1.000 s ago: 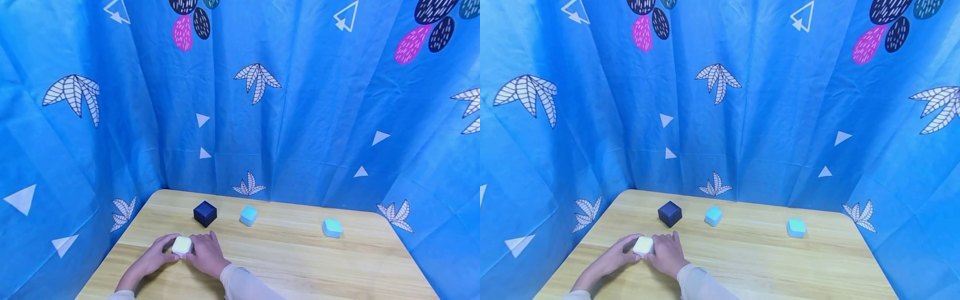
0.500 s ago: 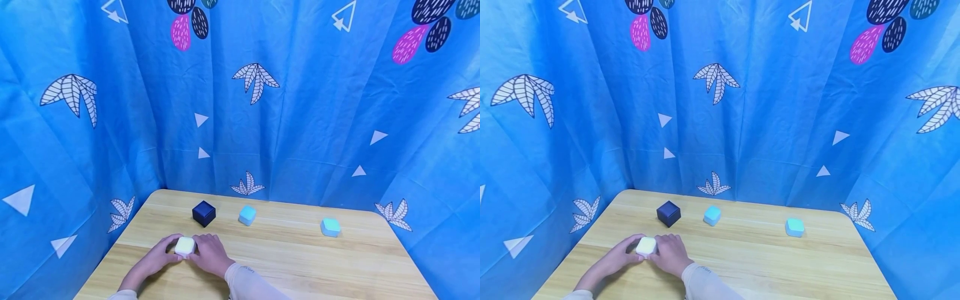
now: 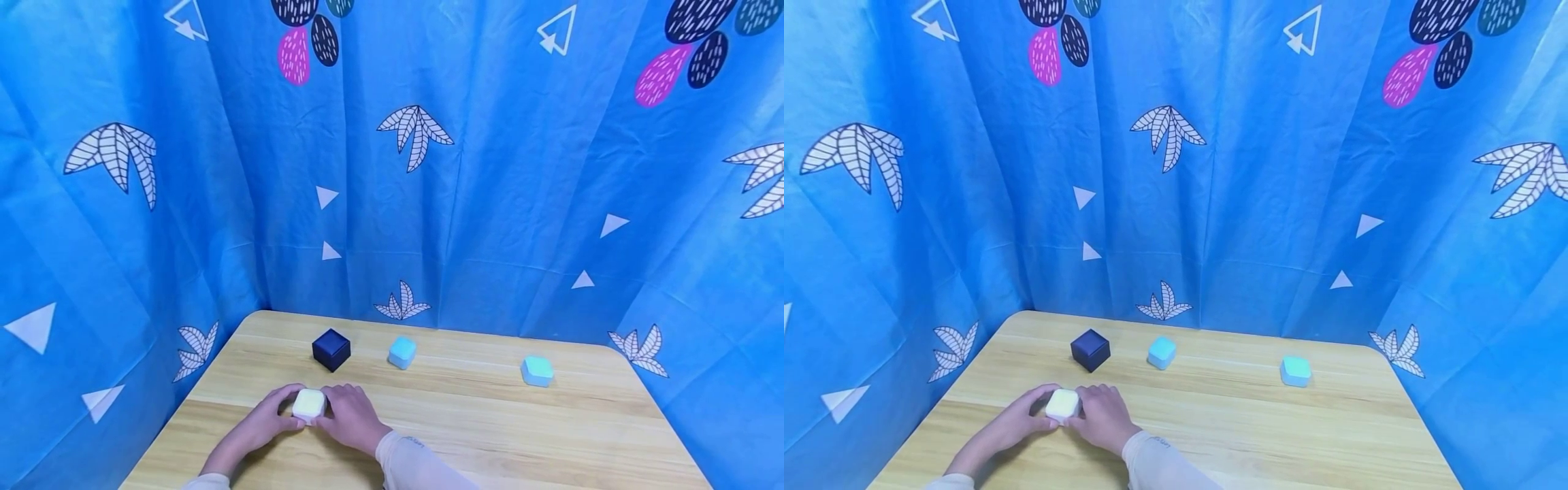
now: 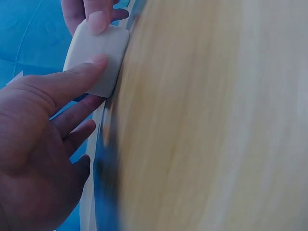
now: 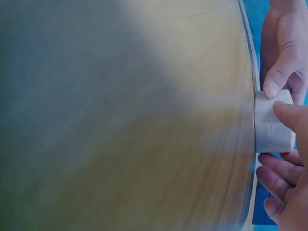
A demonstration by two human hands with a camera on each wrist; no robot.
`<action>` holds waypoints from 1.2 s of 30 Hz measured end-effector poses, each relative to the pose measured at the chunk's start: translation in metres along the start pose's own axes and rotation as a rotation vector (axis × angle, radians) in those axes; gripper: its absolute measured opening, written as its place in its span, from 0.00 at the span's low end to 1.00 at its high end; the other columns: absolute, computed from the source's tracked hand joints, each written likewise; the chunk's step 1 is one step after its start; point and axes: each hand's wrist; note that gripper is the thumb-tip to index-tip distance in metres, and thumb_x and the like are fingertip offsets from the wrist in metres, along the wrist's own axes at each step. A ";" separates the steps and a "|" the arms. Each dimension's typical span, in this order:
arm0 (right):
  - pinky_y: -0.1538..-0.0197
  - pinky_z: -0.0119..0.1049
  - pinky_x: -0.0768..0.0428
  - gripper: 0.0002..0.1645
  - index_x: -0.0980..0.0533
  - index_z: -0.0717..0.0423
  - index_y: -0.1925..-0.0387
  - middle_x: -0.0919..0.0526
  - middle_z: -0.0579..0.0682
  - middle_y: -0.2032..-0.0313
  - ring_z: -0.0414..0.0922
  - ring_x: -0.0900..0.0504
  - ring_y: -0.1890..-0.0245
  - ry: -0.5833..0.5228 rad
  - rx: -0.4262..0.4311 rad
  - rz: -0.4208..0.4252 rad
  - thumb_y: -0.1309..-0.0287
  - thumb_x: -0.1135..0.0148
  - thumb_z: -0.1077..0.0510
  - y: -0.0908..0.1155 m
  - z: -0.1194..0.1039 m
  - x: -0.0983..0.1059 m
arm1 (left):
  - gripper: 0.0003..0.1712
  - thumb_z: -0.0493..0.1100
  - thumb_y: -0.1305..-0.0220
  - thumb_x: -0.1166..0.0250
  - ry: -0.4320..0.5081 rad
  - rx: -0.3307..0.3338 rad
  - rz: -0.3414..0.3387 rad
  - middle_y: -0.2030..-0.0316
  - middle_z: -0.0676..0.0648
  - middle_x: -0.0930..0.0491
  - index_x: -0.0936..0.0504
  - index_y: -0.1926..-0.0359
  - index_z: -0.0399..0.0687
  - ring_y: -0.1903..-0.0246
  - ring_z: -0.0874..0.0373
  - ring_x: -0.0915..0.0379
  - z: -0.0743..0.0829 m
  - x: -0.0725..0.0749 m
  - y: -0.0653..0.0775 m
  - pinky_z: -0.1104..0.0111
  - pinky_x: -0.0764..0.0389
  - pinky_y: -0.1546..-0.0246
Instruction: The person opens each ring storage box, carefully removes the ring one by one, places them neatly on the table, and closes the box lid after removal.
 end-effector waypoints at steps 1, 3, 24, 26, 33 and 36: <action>0.51 0.30 0.27 0.29 0.21 0.46 0.45 0.15 0.37 0.55 0.33 0.24 0.59 0.002 0.000 0.000 0.42 0.31 0.36 0.001 0.001 0.000 | 0.38 0.47 0.47 0.24 0.008 -0.010 -0.002 0.35 0.40 0.27 0.25 0.35 0.48 0.30 0.33 0.42 0.000 -0.001 0.000 0.33 0.46 0.31; 0.52 0.30 0.28 0.29 0.21 0.46 0.45 0.15 0.37 0.56 0.33 0.24 0.60 0.010 0.002 0.002 0.42 0.31 0.36 0.002 0.003 0.000 | 0.37 0.47 0.47 0.24 0.019 -0.021 -0.005 0.36 0.41 0.26 0.25 0.36 0.49 0.30 0.34 0.41 -0.001 -0.003 -0.001 0.34 0.46 0.30; 0.48 0.32 0.27 0.28 0.21 0.46 0.45 0.15 0.37 0.55 0.33 0.26 0.60 -0.021 -0.028 -0.039 0.42 0.31 0.36 0.016 0.014 0.011 | 0.38 0.52 0.50 0.22 -0.014 -0.027 -0.025 0.37 0.45 0.25 0.24 0.37 0.56 0.31 0.36 0.40 0.006 -0.018 -0.006 0.33 0.45 0.32; 0.47 0.33 0.27 0.29 0.21 0.46 0.45 0.15 0.37 0.54 0.34 0.26 0.59 -0.021 -0.030 -0.038 0.42 0.31 0.36 0.016 0.014 0.011 | 0.38 0.51 0.50 0.22 -0.013 -0.033 -0.031 0.37 0.45 0.25 0.24 0.37 0.55 0.31 0.36 0.40 0.006 -0.018 -0.007 0.33 0.45 0.32; 0.47 0.33 0.26 0.33 0.22 0.46 0.42 0.15 0.38 0.51 0.35 0.24 0.56 -0.021 -0.027 -0.013 0.45 0.30 0.36 0.017 0.014 0.012 | 0.40 0.49 0.51 0.21 -0.024 0.007 -0.019 0.33 0.39 0.30 0.25 0.35 0.52 0.29 0.34 0.43 0.006 -0.019 -0.007 0.32 0.46 0.32; 0.47 0.33 0.26 0.34 0.23 0.46 0.42 0.16 0.38 0.51 0.35 0.24 0.55 -0.034 -0.028 0.004 0.46 0.29 0.35 0.017 0.014 0.011 | 0.42 0.49 0.51 0.21 -0.031 0.020 -0.012 0.34 0.40 0.30 0.25 0.35 0.50 0.29 0.34 0.44 0.006 -0.018 -0.007 0.32 0.47 0.32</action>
Point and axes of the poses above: each hand's wrist, its own y-axis away from the middle knuckle, its own x-axis out of the back of the hand, z = x × y
